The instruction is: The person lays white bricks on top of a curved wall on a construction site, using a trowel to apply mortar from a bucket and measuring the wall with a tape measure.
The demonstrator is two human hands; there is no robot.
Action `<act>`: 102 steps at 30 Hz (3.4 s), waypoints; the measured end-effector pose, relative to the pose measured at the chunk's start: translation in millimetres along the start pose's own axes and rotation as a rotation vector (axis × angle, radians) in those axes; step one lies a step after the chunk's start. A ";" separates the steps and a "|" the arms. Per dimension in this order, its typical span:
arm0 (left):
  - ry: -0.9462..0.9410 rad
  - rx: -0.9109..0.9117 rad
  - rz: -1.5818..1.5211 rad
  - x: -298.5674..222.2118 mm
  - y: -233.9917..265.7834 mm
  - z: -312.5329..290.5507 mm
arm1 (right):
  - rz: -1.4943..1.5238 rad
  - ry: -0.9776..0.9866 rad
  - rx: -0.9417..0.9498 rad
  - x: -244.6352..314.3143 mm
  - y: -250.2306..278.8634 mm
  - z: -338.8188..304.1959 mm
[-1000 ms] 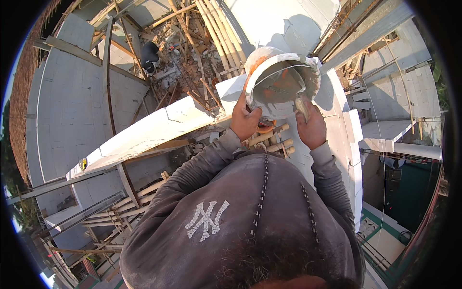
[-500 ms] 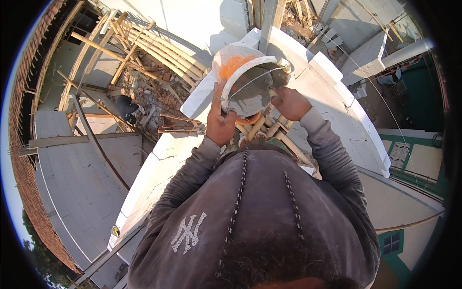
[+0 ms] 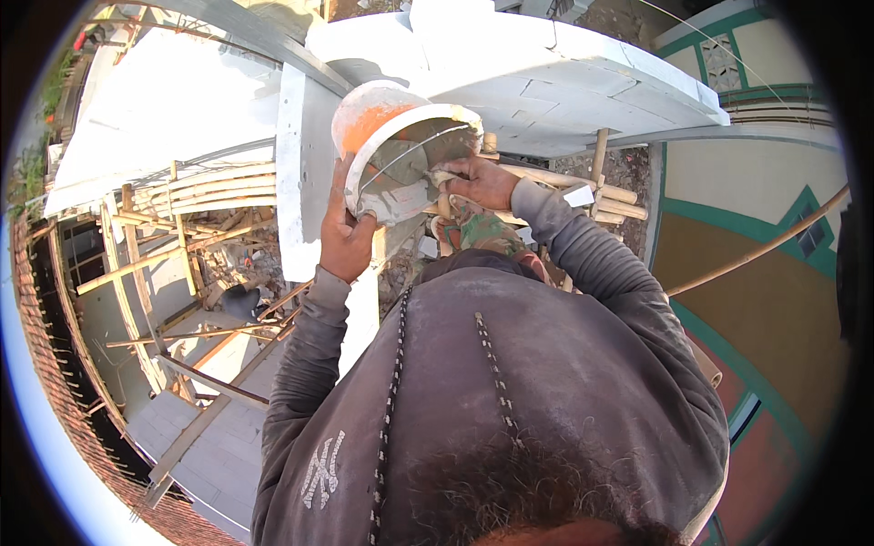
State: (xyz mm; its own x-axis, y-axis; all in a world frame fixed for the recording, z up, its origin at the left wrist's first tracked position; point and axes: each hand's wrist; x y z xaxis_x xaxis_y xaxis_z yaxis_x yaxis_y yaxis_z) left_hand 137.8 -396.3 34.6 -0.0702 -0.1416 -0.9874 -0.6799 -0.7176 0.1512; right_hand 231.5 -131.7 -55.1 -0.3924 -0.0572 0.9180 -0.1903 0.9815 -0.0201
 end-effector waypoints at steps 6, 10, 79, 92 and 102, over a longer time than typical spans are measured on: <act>0.082 0.122 0.020 8.9 -13.8 18.7 | 0.150 -0.129 -0.103 -12.1 -35.1 -16.7; 0.165 0.107 -0.121 33.5 -26.6 15.6 | 0.138 -0.203 -0.121 -17.9 -38.3 -30.8; 0.720 0.208 -0.508 63.5 -328.9 221.9 | 1.569 0.842 -1.147 -242.5 565.6 -316.8; 0.759 0.216 -0.523 52.4 -338.1 221.2 | 1.659 0.920 -1.055 -243.9 532.0 -313.8; 0.690 0.266 -0.436 72.5 -333.2 222.7 | 1.644 0.873 -0.889 -263.3 497.1 -323.8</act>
State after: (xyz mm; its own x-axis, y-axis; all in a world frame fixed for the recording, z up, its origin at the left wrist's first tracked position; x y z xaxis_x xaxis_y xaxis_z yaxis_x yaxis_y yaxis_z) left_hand 196.7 -15.6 -97.6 0.6388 -0.3353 -0.6925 -0.6972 -0.6328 -0.3367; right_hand 531.6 430.4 -178.6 0.7861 0.5978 0.1570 0.3159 -0.1703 -0.9334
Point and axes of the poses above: each hand's wrist, its own z-axis towards the middle knuckle, its own y-axis out of the back of the hand, x = y × z
